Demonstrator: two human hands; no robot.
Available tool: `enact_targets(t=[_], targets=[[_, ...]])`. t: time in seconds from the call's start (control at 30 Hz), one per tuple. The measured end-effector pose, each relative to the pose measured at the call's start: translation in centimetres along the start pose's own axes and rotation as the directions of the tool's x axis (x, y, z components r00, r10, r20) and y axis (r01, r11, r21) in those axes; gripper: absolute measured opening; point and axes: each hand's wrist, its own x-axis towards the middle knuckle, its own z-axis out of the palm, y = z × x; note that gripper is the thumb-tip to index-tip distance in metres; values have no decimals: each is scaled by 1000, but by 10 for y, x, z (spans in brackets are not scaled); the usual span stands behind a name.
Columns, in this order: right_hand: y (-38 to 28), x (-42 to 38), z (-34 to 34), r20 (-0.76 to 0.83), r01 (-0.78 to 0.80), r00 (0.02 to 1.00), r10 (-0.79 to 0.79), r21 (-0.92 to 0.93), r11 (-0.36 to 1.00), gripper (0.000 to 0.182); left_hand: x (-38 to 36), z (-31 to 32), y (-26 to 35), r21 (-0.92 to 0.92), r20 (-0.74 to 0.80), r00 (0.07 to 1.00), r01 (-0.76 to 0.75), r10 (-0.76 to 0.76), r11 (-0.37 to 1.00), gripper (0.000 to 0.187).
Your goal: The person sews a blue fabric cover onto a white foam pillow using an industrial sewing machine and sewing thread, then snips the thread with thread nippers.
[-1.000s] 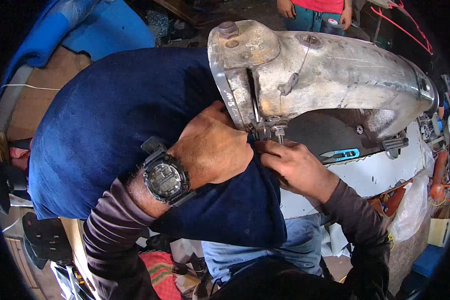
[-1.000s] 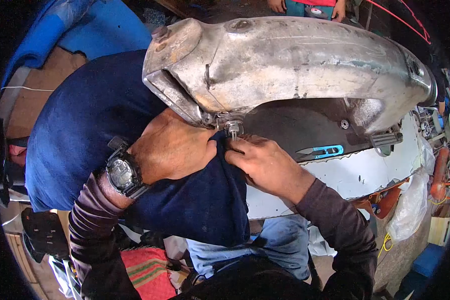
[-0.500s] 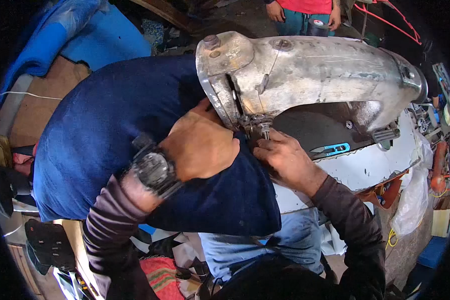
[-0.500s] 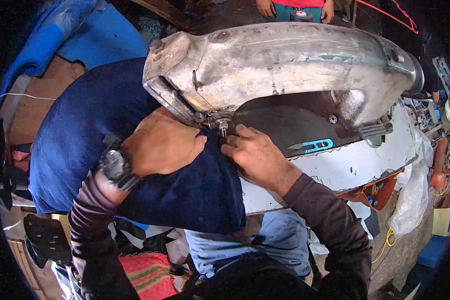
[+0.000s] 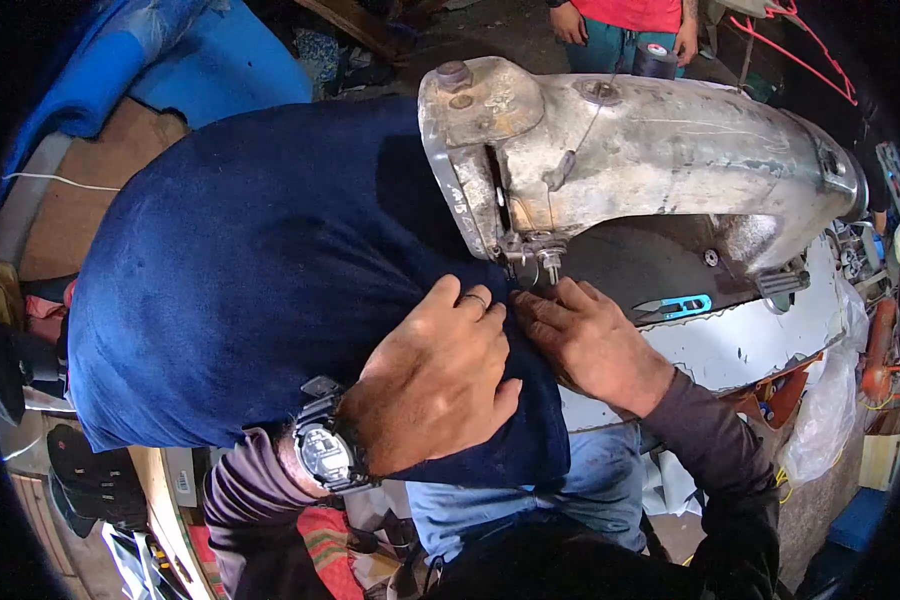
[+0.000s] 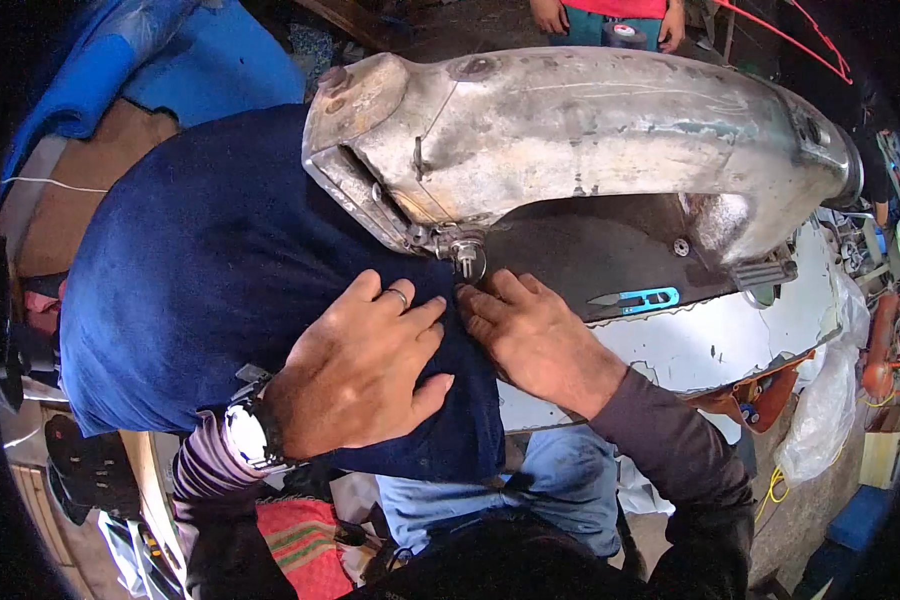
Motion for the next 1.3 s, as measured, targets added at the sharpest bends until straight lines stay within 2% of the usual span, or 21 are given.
enact_targets(t=[0.03,0.17,0.33,0.53,0.93,1.03,1.13,1.3], targets=[[0,0,-3,4,24,1000,-24,-3,1000,33,4,-4,-1,-28,100,995,22,-19,999,44],[-1,-1,-11,48,27,998,-29,34,999,34,6,-2,-10,-67,87,996,17,-11,998,42],[-3,1,-12,45,25,999,-24,-9,1000,33,9,-1,-16,-79,61,998,6,-2,997,41],[-5,2,-15,61,9,998,-9,-6,1000,35,11,-3,-17,-89,93,995,26,-18,996,40],[-1,8,-11,54,-14,998,15,-19,1000,33,14,-4,-22,-30,124,992,27,-23,999,42],[2,9,-7,12,-24,1000,24,-6,1000,33,15,-4,-24,-20,109,994,24,-22,1000,41],[0,12,-9,36,-57,998,58,-27,998,33,15,8,-29,6,-62,998,-26,26,1000,38],[-1,12,-5,0,-105,994,105,-48,993,33,16,8,-32,3,-41,999,-16,16,1000,38]])
